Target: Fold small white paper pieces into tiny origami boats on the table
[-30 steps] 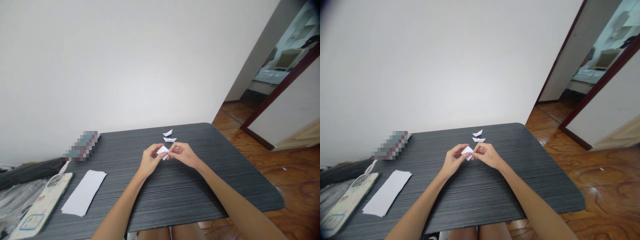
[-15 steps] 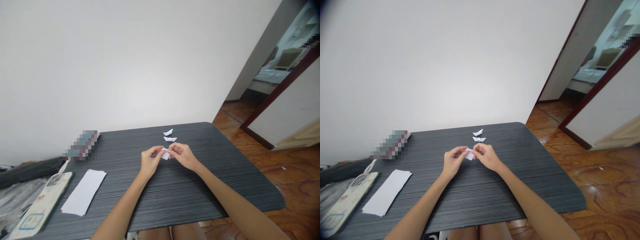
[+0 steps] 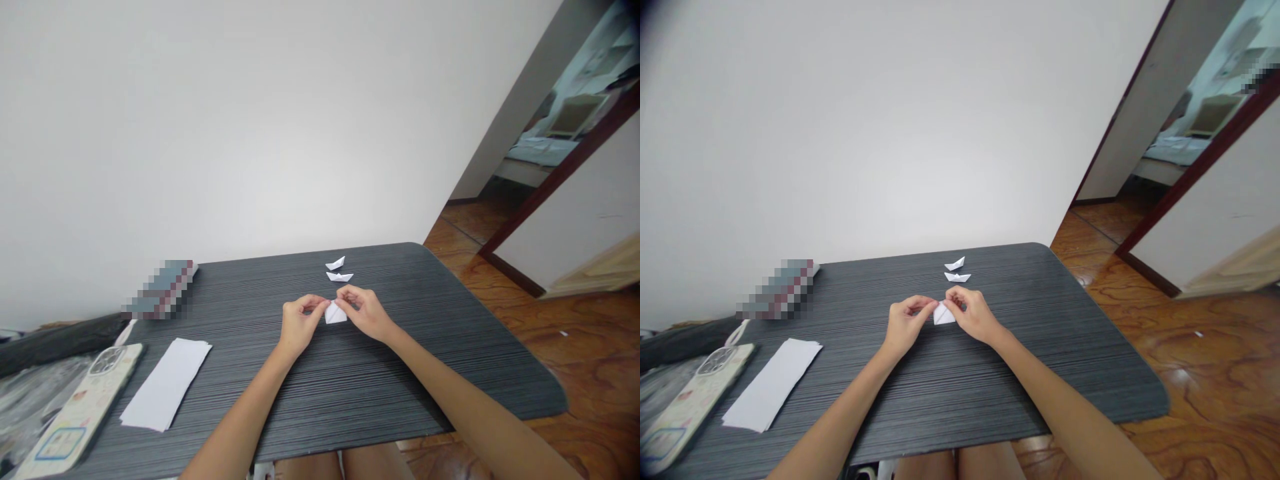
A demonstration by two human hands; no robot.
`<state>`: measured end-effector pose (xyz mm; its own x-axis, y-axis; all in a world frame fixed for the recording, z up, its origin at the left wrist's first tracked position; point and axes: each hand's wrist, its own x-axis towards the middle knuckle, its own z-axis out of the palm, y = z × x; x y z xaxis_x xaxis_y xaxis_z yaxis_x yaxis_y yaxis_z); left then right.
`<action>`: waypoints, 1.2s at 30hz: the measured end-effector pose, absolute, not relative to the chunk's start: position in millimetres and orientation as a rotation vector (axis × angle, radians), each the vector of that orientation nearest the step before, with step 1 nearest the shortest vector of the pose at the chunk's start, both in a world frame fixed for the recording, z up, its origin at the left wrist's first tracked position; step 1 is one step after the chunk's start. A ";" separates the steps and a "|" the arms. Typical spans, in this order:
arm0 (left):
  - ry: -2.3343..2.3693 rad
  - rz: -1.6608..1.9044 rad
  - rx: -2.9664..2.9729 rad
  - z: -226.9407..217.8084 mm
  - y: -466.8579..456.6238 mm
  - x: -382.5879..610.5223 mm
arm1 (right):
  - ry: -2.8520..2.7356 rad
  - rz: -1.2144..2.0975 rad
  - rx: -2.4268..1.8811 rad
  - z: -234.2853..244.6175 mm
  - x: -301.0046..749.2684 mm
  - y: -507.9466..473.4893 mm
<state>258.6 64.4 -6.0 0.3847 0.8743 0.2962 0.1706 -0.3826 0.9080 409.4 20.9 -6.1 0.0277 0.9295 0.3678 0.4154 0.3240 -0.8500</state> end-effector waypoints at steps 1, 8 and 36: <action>0.908 1.030 1.796 -6.2 64.0 258.5 | -1.570 0.624 -1.267 -6.5 409.9 21.0; 0.905 1.045 1.713 -5.0 61.7 260.1 | -1.382 0.852 -1.188 -2.9 410.5 22.3; 0.857 1.117 1.674 -6.7 55.0 262.9 | -1.048 1.344 -1.105 6.7 420.9 25.1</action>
<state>262.9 55.0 -6.7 0.3461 0.8900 0.2970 0.0563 -0.3357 0.9403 420.9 25.1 6.7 -0.0164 0.9982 -0.0572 -0.1878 -0.0593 -0.9804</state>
